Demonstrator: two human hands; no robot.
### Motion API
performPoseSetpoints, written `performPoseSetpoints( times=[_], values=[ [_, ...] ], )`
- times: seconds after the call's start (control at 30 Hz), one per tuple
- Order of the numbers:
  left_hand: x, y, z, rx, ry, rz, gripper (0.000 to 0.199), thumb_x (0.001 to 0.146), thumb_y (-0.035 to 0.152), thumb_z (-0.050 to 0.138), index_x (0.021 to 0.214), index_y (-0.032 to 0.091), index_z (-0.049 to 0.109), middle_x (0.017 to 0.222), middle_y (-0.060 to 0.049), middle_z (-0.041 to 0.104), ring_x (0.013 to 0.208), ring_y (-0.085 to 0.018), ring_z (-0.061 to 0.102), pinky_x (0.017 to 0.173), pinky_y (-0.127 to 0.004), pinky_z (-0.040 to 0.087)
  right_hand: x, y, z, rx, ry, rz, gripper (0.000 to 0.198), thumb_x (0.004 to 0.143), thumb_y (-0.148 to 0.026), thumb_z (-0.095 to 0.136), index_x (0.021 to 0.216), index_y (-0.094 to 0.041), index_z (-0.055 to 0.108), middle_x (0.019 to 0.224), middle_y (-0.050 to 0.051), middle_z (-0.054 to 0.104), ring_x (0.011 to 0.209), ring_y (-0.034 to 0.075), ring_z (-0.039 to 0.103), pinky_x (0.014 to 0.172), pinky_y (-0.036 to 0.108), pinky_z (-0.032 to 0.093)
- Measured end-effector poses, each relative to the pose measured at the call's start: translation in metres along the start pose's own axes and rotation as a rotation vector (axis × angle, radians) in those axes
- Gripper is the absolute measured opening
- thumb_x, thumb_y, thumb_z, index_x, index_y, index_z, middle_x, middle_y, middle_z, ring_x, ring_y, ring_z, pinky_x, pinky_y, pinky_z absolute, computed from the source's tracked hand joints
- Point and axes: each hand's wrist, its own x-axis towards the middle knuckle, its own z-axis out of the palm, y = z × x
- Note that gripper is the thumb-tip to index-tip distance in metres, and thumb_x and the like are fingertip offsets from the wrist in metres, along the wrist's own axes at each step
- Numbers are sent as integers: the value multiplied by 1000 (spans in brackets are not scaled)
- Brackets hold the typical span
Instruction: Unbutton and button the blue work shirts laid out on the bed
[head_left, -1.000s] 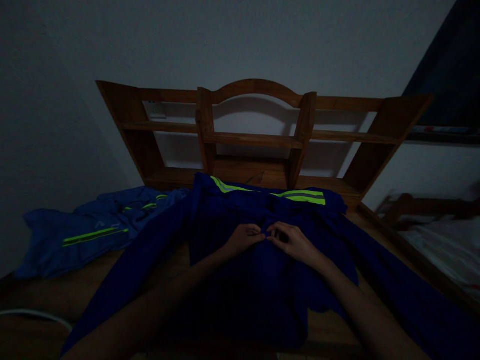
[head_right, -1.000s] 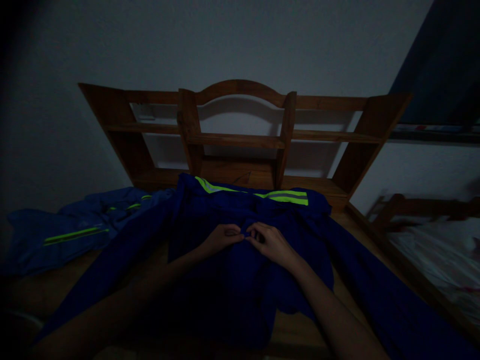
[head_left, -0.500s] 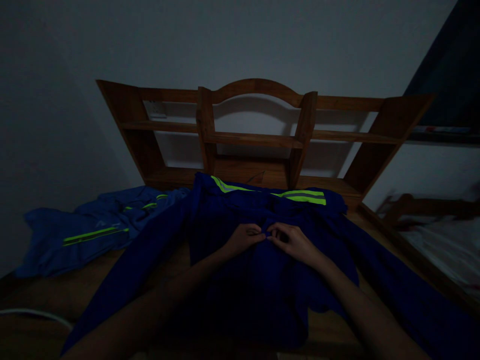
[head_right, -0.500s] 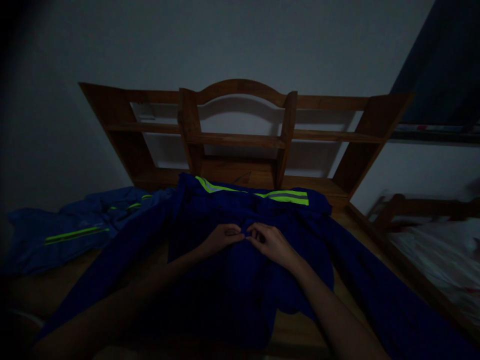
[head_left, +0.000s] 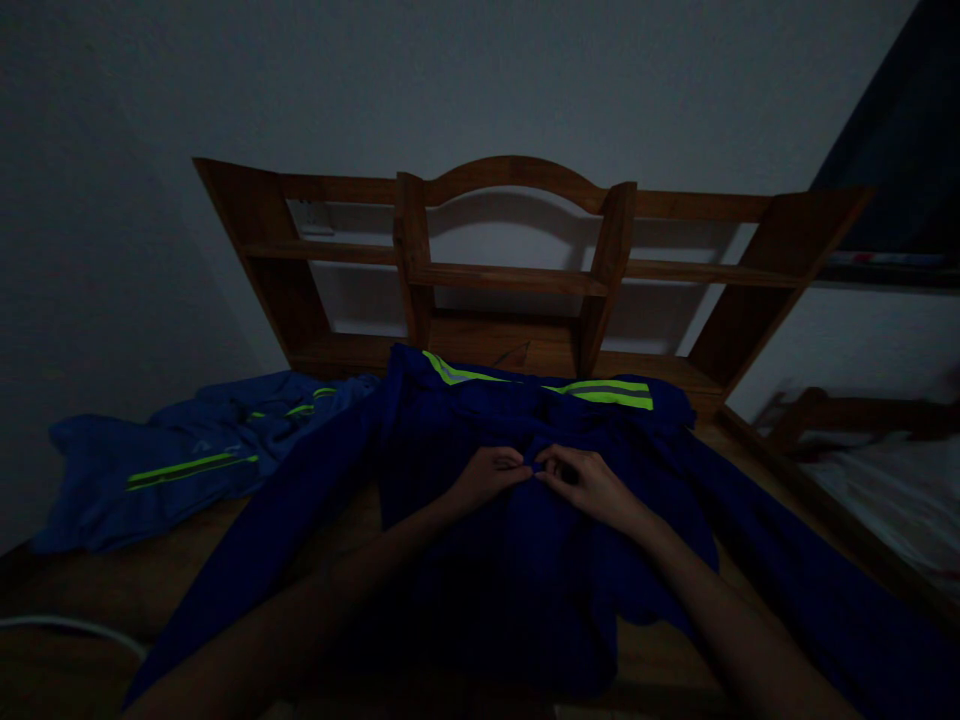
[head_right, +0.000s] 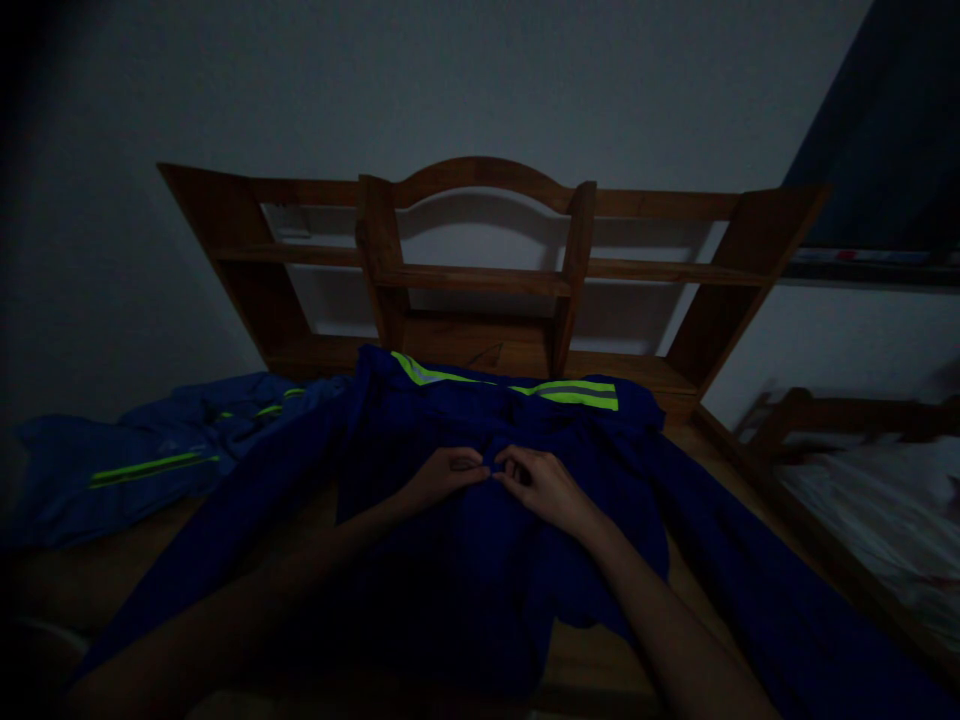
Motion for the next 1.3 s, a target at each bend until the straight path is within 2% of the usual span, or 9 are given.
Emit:
performPoseSetpoints(
  times=[0.33,0.6,0.8,0.9,1.0,1.07,1.17,1.23,1.3],
  values=[
    [0,3,2,-3,23,-15,22,65,34,67,72,14,63,68,0,62,66,-12,57,63,-20,40,1,-1,0,-9,9,-18,20,85,-29,55,103,-23,57,74,-3,59,65,9,56,61,19,41],
    [0,2,0,-5,37,-2,19,66,32,65,72,14,61,68,1,61,64,-11,55,61,-19,40,0,-1,1,-35,75,-71,19,86,-32,52,101,-22,59,88,1,60,68,10,56,65,21,44],
    [5,11,-5,48,71,-23,21,74,33,49,78,14,58,65,0,57,57,-10,54,52,-19,40,1,-2,-11,-182,334,44,27,89,-38,43,107,-21,56,90,4,62,77,15,58,73,26,45],
    [-7,18,-35,351,130,-14,28,79,40,43,80,15,57,69,-4,60,60,-13,58,55,-23,44,-17,9,-37,-376,443,193,31,89,-39,41,110,-20,53,93,6,62,78,17,59,70,28,45],
    [-36,25,-94,977,279,-78,39,77,51,47,66,14,57,70,-11,62,73,-24,61,66,-33,46,-55,30,-71,-631,461,426,37,85,-47,43,106,-17,53,90,10,62,75,21,60,64,30,44],
    [-59,29,-135,1201,346,-196,50,72,62,48,63,14,57,75,-15,63,79,-31,62,69,-39,46,-84,47,-89,-781,462,587,47,82,-56,44,99,-14,55,85,15,62,74,26,61,62,33,43],
    [-87,31,-169,1031,220,-472,58,57,72,57,57,15,56,66,-12,63,70,-29,63,60,-34,47,-111,62,-101,-692,296,737,56,75,-69,41,76,-15,59,71,14,62,67,27,61,57,34,43],
    [-94,28,-168,784,115,-575,58,55,73,58,56,15,57,59,-9,62,60,-23,62,53,-28,46,-116,64,-98,-474,141,792,58,73,-72,41,62,-17,58,62,10,60,59,23,60,51,30,41],
    [-93,23,-155,654,58,-559,54,58,68,59,55,15,57,55,-6,61,52,-18,59,48,-24,43,-113,61,-93,-253,35,797,54,70,-69,48,56,-17,57,56,7,58,52,19,57,47,27,38]
  ],
)
